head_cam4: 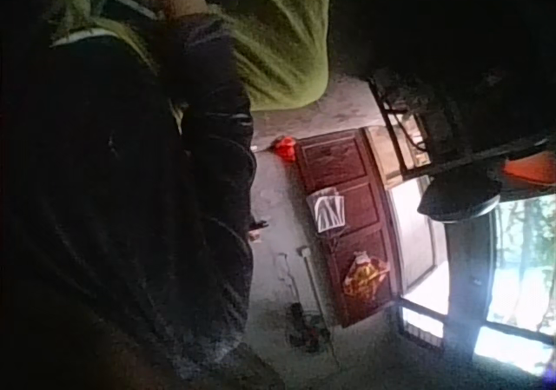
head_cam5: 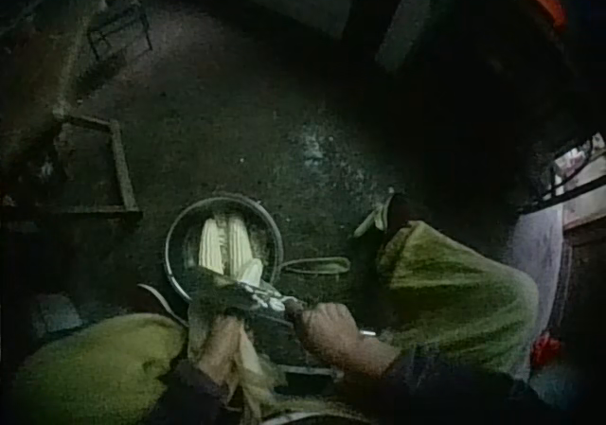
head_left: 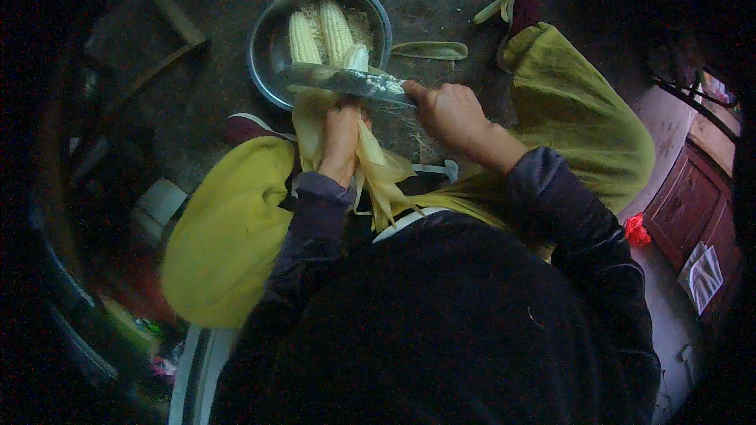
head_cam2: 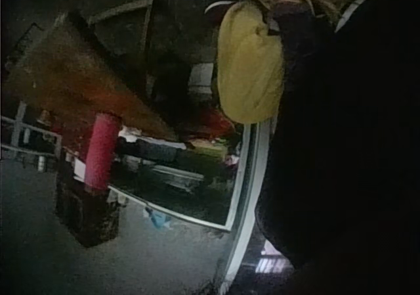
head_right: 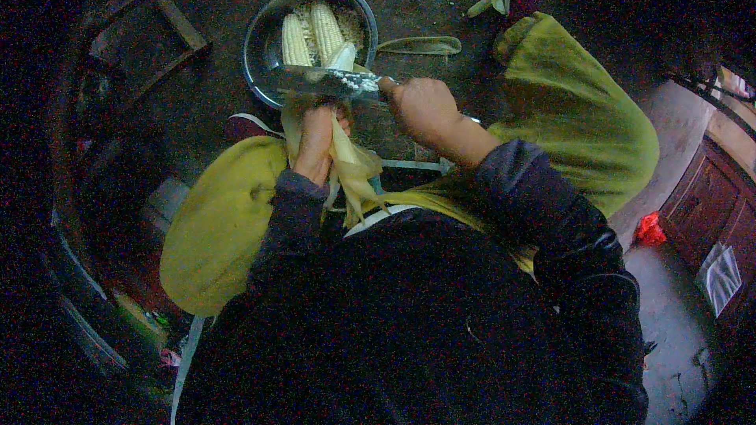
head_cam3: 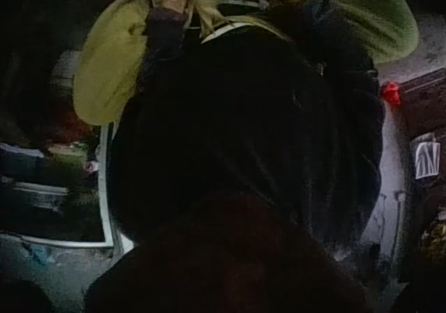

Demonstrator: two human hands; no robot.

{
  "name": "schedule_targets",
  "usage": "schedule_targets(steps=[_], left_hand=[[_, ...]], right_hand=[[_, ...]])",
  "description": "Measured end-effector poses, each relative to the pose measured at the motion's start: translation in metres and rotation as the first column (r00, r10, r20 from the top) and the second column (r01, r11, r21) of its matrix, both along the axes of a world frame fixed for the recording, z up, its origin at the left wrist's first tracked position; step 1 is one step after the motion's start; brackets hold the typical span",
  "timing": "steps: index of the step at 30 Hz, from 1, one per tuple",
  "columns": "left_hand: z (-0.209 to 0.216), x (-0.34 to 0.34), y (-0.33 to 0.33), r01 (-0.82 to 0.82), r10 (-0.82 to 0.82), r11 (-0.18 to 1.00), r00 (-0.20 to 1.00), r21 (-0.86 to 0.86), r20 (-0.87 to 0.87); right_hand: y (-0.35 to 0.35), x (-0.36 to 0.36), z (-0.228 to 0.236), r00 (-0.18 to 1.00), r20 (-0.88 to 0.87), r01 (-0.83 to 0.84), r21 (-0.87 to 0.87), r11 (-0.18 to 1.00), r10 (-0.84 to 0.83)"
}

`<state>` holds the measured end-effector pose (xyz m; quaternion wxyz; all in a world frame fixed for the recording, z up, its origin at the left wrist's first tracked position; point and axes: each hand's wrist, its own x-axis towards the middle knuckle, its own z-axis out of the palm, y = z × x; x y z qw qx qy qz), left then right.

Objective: The person sits on the floor and uses a knife to cut kernels off a corn cob into a metal bowl. After finishing, they stand up, move to the sink, and rinse their hands.

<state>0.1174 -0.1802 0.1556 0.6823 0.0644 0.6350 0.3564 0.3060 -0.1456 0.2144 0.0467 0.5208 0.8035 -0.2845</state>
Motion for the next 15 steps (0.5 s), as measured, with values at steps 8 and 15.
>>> schedule_targets(steps=[8,15], left_hand=[[0.067,0.027,0.013,-0.051,0.064,0.997,0.968,0.060,-0.241],[0.038,0.014,0.006,0.112,-0.052,0.984,0.926,0.139,-0.374]], right_hand=[[0.003,0.005,0.047,0.997,-0.064,0.040,-0.016,0.999,-0.041],[0.011,0.007,0.055,0.999,-0.033,-0.026,-0.040,0.999,0.025]])
